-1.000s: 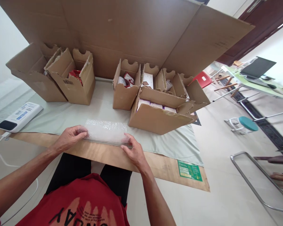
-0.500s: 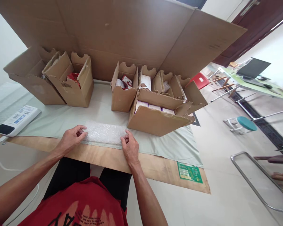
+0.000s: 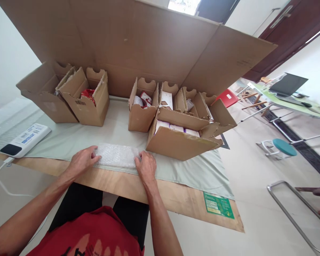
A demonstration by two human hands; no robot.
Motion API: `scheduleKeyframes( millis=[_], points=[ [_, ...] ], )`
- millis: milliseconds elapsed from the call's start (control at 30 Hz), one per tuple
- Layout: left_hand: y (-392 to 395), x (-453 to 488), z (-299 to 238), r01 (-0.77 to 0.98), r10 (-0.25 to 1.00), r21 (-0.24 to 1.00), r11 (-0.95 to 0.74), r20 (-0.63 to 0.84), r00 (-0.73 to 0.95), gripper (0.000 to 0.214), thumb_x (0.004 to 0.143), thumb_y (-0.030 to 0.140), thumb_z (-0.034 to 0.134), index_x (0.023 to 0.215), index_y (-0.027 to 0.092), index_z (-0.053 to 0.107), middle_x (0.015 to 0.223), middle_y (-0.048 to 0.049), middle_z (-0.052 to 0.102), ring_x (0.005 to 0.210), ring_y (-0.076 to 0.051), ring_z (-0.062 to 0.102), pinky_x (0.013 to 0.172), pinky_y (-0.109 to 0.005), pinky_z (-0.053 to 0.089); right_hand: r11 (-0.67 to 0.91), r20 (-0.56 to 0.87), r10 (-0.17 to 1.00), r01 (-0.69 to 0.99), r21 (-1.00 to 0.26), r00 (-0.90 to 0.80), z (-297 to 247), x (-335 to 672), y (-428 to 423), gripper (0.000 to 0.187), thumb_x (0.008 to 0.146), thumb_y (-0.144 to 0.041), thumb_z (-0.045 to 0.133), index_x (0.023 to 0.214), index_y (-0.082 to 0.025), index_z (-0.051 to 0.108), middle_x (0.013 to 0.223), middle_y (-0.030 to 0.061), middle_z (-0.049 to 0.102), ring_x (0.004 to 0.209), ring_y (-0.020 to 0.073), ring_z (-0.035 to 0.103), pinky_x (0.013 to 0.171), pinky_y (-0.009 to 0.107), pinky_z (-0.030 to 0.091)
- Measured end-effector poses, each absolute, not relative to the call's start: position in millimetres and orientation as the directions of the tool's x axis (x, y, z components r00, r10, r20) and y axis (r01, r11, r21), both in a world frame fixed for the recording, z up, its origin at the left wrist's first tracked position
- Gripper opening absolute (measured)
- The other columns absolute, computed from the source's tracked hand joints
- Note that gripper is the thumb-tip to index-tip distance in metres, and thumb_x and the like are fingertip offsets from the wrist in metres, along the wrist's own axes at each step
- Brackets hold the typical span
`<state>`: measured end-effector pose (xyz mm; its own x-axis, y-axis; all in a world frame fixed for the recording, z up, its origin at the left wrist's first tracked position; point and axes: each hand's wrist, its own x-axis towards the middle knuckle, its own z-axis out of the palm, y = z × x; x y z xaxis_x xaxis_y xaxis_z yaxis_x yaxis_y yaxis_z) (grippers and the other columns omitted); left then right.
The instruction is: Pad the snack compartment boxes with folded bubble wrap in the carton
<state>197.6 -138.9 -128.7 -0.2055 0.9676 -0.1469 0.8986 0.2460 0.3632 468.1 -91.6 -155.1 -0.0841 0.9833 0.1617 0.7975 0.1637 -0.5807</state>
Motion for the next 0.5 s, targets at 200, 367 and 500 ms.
scheduleKeyframes(
  millis=[200,367,500],
  points=[
    [-138.1,194.3,-130.2,0.863,0.975,0.452,0.224,-0.096,-0.203,0.008,0.077,0.027,0.057,0.071,0.023,0.056,0.074,-0.002,0.066,0.075,-0.021,0.063,0.064,-0.029,0.04,0.17,0.157,0.984,0.663,-0.729,-0.079,-152.2,468.0,-111.9,0.018,0.086,-0.035,0.057,0.097,-0.021,0.061,0.08,0.002,0.065,0.071,0.0188,0.06,0.068,0.03,0.047],
    [-136.8,194.9,-117.9,0.785,0.976,0.58,0.216,-0.108,-0.189,0.018,0.081,0.036,0.052,0.09,0.023,0.06,0.072,0.002,0.065,0.066,-0.018,0.061,0.064,-0.028,0.044,0.107,0.127,0.991,0.369,-0.923,0.03,-143.3,476.3,-131.1,0.047,0.089,-0.04,0.06,0.13,-0.019,0.052,0.074,-0.0034,0.057,0.063,0.0148,0.054,0.06,0.026,0.045],
    [-132.9,201.5,-115.9,0.768,0.974,0.601,0.222,-0.101,-0.203,0.045,0.082,0.034,0.053,0.124,0.018,0.057,0.074,0.0023,0.064,0.069,-0.019,0.063,0.069,-0.03,0.045,0.09,0.154,0.98,0.416,-0.905,0.123,-145.7,478.1,-127.1,0.056,0.086,-0.042,0.065,0.135,-0.017,0.053,0.081,-0.0002,0.062,0.066,0.0161,0.057,0.065,0.029,0.048]
  ],
)
